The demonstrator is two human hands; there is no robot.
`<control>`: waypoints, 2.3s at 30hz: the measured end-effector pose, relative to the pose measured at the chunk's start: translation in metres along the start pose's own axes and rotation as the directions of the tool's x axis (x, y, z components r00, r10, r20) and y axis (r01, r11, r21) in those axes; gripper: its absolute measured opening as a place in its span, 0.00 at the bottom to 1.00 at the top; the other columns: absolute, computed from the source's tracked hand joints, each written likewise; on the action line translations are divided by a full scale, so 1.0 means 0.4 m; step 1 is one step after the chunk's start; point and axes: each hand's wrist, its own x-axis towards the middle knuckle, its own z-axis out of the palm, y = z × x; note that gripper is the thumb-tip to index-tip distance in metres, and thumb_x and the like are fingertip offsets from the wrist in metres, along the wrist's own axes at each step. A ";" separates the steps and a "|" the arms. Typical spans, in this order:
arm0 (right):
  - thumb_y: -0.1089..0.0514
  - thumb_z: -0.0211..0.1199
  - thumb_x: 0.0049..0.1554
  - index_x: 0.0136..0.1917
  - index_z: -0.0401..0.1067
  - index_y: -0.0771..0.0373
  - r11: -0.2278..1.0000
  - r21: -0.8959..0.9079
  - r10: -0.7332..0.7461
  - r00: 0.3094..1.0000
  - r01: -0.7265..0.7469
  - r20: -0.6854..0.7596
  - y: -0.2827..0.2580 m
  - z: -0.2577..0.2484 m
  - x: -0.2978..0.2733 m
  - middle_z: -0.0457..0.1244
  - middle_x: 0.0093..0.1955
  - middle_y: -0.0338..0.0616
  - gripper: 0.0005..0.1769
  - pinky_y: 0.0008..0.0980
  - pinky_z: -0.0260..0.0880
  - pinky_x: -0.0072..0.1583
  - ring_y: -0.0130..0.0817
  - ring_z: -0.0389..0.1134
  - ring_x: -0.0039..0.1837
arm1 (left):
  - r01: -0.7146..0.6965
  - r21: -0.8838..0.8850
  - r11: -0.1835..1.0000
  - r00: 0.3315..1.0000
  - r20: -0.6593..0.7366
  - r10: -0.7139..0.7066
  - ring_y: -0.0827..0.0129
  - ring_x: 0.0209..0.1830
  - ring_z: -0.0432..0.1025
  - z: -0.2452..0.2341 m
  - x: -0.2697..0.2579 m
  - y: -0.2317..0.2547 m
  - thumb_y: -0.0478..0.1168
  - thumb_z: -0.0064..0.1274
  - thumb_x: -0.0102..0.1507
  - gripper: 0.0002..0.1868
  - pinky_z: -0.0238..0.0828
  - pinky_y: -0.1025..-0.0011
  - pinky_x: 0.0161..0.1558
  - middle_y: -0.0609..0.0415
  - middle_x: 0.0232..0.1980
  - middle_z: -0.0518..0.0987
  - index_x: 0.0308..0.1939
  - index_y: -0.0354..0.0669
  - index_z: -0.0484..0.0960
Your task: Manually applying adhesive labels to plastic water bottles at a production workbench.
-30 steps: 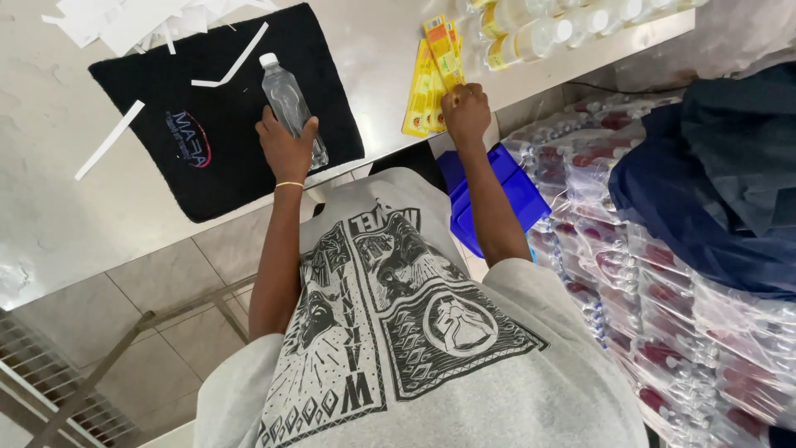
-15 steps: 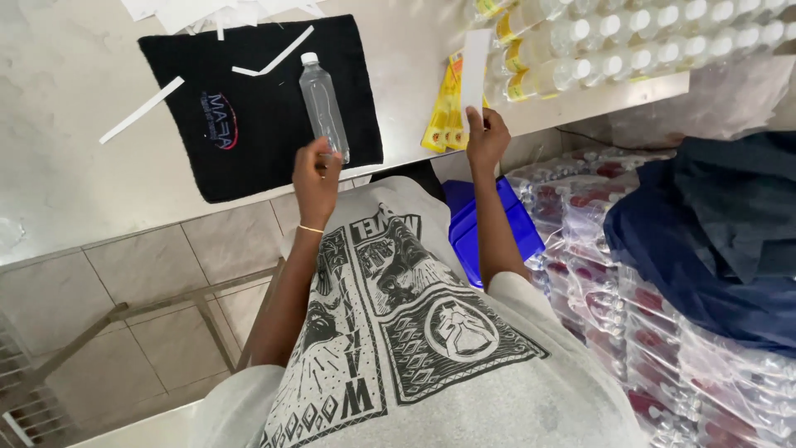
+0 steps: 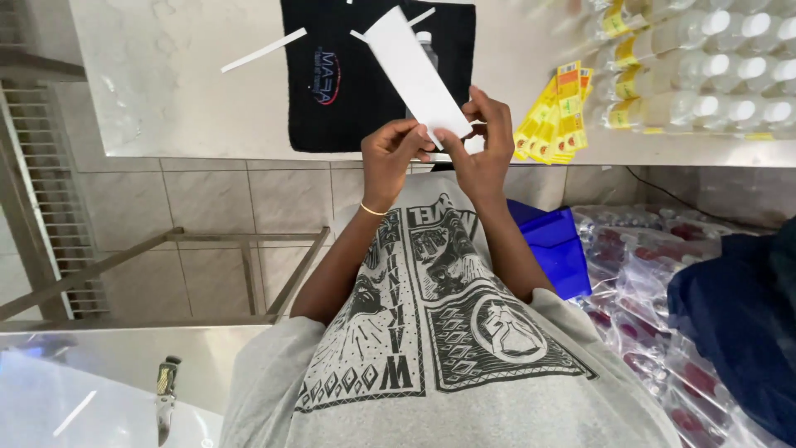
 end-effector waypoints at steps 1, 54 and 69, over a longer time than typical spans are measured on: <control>0.52 0.84 0.60 0.74 0.72 0.68 0.969 -0.179 -0.172 0.985 0.172 0.013 -0.036 0.013 -0.002 0.64 0.61 0.50 0.37 0.39 0.77 0.52 0.44 0.70 0.58 | -0.052 0.002 0.999 0.996 -0.077 0.052 0.62 0.35 0.86 -0.005 -0.006 0.011 0.32 0.63 0.70 0.07 0.89 0.70 0.35 0.38 0.36 0.88 0.47 0.28 0.87; 0.59 0.71 0.69 0.71 0.75 0.69 0.983 0.026 -0.186 0.974 0.184 0.132 -0.117 -0.048 0.131 0.67 0.56 0.52 0.21 0.44 0.73 0.61 0.45 0.69 0.59 | -0.209 0.149 0.966 0.959 0.224 0.173 0.67 0.42 0.78 0.017 0.030 0.131 0.33 0.66 0.69 0.05 0.80 0.68 0.44 0.45 0.39 0.82 0.42 0.33 0.87; 0.58 0.72 0.66 0.72 0.76 0.67 0.983 0.004 -0.171 0.910 0.183 0.378 -0.075 -0.017 0.024 0.70 0.59 0.57 0.24 0.53 0.74 0.60 0.57 0.73 0.59 | -0.373 0.047 0.926 0.879 0.337 0.337 0.58 0.73 0.74 0.004 0.017 0.153 0.33 0.67 0.69 0.04 0.67 0.60 0.73 0.41 0.74 0.77 0.42 0.34 0.89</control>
